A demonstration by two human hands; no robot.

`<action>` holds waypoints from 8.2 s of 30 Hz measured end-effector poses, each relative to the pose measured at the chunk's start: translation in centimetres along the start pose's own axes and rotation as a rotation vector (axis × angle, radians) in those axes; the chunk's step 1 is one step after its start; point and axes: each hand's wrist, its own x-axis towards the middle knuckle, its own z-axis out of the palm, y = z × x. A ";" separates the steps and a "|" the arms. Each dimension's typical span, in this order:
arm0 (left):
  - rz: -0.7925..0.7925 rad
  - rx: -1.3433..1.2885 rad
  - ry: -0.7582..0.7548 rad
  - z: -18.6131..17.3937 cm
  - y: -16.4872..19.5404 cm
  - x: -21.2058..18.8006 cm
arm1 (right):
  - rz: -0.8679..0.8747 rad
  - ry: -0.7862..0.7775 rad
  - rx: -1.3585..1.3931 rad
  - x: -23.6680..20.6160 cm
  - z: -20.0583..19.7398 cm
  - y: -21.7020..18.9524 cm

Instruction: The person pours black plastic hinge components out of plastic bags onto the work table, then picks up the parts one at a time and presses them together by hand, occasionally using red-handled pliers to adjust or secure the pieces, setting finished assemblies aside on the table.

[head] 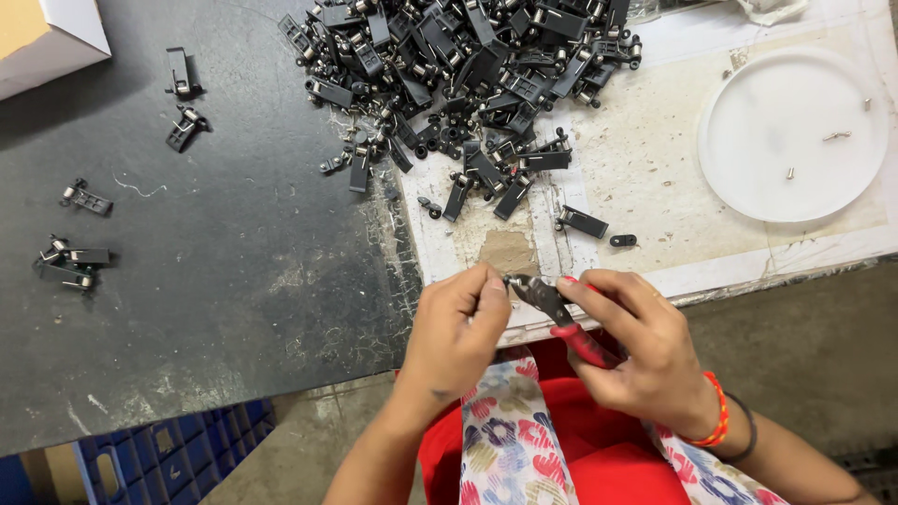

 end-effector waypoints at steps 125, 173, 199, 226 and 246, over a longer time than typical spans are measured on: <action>0.154 -0.372 0.265 -0.1 -3.5 4.6 | -0.066 0.040 0.306 8.9 4.7 1.2; 0.304 0.221 0.263 -2.7 -1.1 6.5 | 0.148 0.303 0.488 1.1 6.2 3.9; 0.207 -0.259 0.251 0.6 -0.4 -2.6 | 0.213 0.184 0.952 0.7 5.4 -1.0; 0.172 -0.203 0.379 -2.7 -1.1 0.2 | 0.093 0.387 0.412 0.6 4.9 1.9; 0.442 0.370 0.237 -0.1 -0.4 7.4 | 0.271 0.463 0.673 0.0 3.1 4.6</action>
